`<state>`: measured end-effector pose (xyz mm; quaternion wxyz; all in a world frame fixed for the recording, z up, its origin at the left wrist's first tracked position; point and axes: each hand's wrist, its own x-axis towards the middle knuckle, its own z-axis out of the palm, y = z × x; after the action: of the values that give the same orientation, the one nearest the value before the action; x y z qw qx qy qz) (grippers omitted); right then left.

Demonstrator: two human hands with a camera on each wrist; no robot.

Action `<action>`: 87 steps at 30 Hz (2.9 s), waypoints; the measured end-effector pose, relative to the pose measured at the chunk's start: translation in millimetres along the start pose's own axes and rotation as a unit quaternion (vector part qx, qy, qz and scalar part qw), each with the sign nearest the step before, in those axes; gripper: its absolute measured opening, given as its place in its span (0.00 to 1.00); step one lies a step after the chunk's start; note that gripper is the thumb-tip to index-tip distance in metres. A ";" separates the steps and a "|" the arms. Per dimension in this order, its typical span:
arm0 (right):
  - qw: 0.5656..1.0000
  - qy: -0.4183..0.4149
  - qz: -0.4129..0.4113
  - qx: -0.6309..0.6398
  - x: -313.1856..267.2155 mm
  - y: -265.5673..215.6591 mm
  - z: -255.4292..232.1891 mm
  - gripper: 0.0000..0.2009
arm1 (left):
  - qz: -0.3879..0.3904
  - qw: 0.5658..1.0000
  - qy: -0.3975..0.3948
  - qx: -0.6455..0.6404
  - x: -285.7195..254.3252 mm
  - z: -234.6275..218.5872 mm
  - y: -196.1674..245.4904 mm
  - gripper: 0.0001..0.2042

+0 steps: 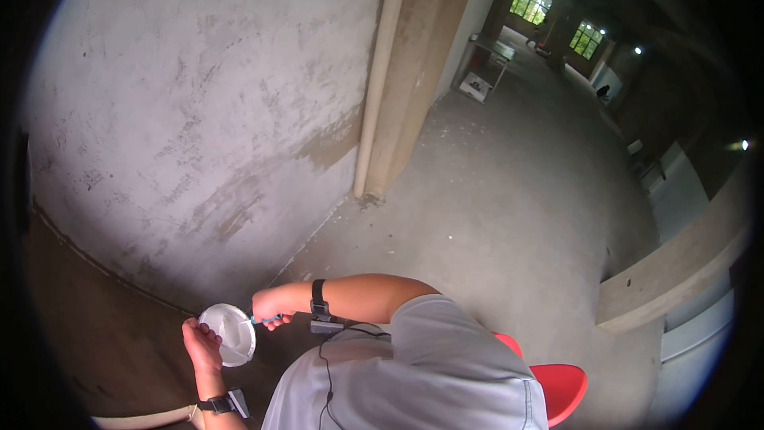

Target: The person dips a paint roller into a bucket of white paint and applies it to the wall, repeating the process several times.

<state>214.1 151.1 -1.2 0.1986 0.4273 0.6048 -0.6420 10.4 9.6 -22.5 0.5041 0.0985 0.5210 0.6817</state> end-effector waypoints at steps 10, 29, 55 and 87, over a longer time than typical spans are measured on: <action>1.000 0.014 0.007 -0.008 -10.0 3.1 -5.3 0.09 | 0.006 1.000 0.003 -0.009 -7.5 8.8 0.7 0.11; 0.985 0.048 -0.037 -0.159 -21.1 4.6 -6.9 0.12 | -0.006 1.000 -0.005 0.014 -2.6 4.5 1.1 0.12; 0.975 0.119 -0.080 -0.171 -19.9 15.9 -13.2 0.10 | -0.008 0.999 0.050 0.001 -0.8 3.5 3.3 0.11; 0.929 0.230 -0.157 -0.246 -18.9 35.5 -2.3 0.10 | -0.015 0.999 0.017 -0.027 -9.8 14.9 3.3 0.10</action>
<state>252.7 141.6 -7.6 0.0496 0.4004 0.8321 -0.3806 22.9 11.1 -9.4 0.5078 0.0660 0.5125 0.6893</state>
